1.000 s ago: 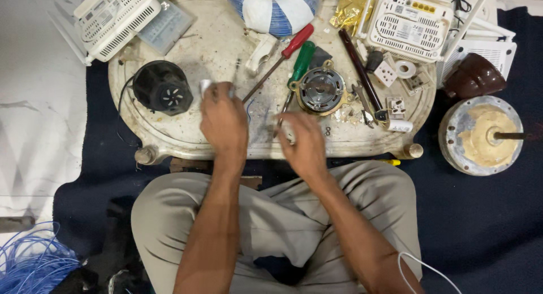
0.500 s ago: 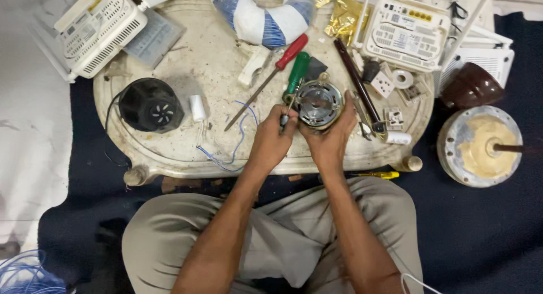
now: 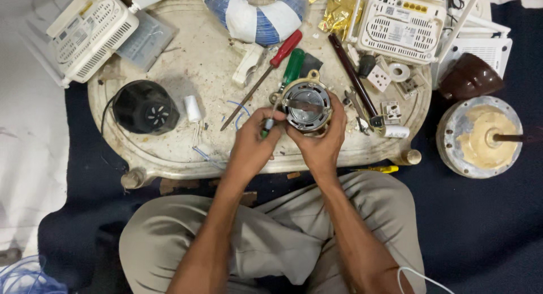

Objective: The person sits on the floor and uses a screwdriver to disassemble a small electrical motor. They remove the outer casing, manipulate the internal components, and reassemble the motor.

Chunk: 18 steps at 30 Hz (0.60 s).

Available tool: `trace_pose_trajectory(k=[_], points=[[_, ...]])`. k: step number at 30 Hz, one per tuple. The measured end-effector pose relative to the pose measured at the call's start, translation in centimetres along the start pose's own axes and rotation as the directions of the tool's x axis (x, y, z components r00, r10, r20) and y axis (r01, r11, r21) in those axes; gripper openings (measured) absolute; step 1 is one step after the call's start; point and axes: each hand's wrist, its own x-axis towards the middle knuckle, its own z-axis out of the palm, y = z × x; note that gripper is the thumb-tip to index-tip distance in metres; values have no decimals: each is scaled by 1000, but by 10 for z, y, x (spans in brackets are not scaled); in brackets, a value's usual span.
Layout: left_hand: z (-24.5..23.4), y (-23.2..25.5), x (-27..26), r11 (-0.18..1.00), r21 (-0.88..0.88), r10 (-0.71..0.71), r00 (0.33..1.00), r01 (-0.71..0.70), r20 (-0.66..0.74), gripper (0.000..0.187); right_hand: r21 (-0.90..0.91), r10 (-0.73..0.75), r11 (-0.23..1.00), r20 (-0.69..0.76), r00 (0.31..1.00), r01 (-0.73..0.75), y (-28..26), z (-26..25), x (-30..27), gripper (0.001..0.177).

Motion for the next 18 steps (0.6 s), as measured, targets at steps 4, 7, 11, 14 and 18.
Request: trace_pose_trajectory(k=[4, 7, 11, 14, 18], points=[[-23, 25, -27, 998, -33, 61, 997, -60, 46, 24, 283, 105, 950, 100, 989, -130, -13, -5, -10, 95], [-27, 35, -31, 982, -60, 180, 984, -179, 3, 21, 352, 70, 929, 133, 989, -113, -22, -12, -9, 97], [-22, 36, -30, 935, -150, 315, 947, -320, -58, 17, 474, 263, 816, 205, 943, -331, -30, -24, -6, 99], [-10, 35, -27, 921, -137, 346, 928, -364, -138, 19, 487, 243, 814, 208, 948, -315, -36, -28, -2, 99], [-3, 27, -26, 954, 46, 301, 936, -298, -184, 19, 424, 126, 881, 217, 968, -210, -37, -26, 0, 93]])
